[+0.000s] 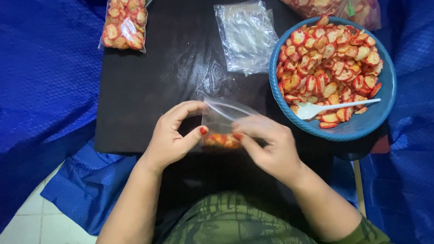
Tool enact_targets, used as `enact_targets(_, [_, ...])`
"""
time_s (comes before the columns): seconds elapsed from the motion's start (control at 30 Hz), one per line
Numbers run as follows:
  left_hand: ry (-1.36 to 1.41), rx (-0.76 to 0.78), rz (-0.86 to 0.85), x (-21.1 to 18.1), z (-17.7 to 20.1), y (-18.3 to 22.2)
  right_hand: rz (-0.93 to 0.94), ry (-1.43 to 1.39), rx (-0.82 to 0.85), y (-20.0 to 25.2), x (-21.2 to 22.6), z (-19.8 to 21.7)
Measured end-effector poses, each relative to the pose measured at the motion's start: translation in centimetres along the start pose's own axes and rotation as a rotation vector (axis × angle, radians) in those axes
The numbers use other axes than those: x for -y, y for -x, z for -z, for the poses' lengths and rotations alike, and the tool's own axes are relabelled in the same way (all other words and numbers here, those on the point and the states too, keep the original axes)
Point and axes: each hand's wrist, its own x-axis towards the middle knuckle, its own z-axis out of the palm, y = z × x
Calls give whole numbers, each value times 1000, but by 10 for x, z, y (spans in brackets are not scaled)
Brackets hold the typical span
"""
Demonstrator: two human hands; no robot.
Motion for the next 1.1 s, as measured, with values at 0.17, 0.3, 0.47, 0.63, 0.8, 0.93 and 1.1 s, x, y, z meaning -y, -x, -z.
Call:
enact_targets(0.17, [98, -17, -13, 11, -5, 3, 4, -21, 28, -3, -8, 2])
enact_targets(0.3, [261, -23, 116, 15, -9, 6, -95, -35, 25, -14, 0, 19])
enact_targets(0.47, [703, -98, 335, 0, -39, 6, -206, -254, -23, -20, 28, 26])
enact_targets(0.63, [1045, -100, 524, -7, -69, 11, -254, -311, -71, -19, 28, 25])
enact_targets(0.8, [1028, -275, 632, -17, -84, 1, -250, -427, -38, -21, 27, 31])
enact_targets(0.93, [981, -300, 593, 6, -85, 7, -202, -308, -48, -19, 19, 37])
enact_targets(1.1, [945, -259, 539, 2, -78, 6, -191, -340, -50, -20, 25, 34])
